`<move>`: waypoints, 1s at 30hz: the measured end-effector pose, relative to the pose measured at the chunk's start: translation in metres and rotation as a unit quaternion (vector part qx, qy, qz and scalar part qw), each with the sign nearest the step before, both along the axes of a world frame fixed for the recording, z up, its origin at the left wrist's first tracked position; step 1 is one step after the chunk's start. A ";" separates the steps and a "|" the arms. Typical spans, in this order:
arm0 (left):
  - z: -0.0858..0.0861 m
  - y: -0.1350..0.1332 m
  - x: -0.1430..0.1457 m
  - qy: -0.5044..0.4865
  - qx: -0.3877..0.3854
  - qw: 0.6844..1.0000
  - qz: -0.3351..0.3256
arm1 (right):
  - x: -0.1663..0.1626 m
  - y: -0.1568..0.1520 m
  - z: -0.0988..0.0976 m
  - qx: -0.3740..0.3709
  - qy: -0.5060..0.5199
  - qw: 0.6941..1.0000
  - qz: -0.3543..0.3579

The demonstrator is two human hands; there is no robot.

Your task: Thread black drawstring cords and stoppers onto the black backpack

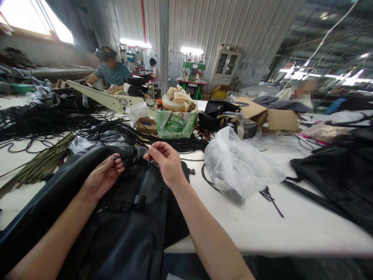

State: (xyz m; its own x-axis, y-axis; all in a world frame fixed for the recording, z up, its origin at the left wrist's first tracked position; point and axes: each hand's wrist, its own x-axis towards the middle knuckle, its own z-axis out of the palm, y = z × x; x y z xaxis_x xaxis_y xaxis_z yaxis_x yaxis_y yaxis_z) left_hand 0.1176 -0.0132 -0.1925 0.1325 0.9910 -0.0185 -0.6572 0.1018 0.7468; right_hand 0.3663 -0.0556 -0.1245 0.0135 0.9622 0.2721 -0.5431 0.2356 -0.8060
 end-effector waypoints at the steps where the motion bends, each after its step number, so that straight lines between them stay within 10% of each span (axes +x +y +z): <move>1: 0.001 0.000 0.003 -0.003 0.004 1.000 0.002 | 0.000 -0.001 0.001 0.007 0.010 1.000 -0.001; 15: 0.007 -0.014 0.022 0.091 0.021 0.994 -0.051 | -0.037 -0.019 -0.031 0.083 -0.317 0.936 -0.132; 30: 0.009 -0.017 0.020 0.097 -0.005 0.995 0.010 | -0.035 -0.015 -0.035 0.056 -0.280 0.947 -0.148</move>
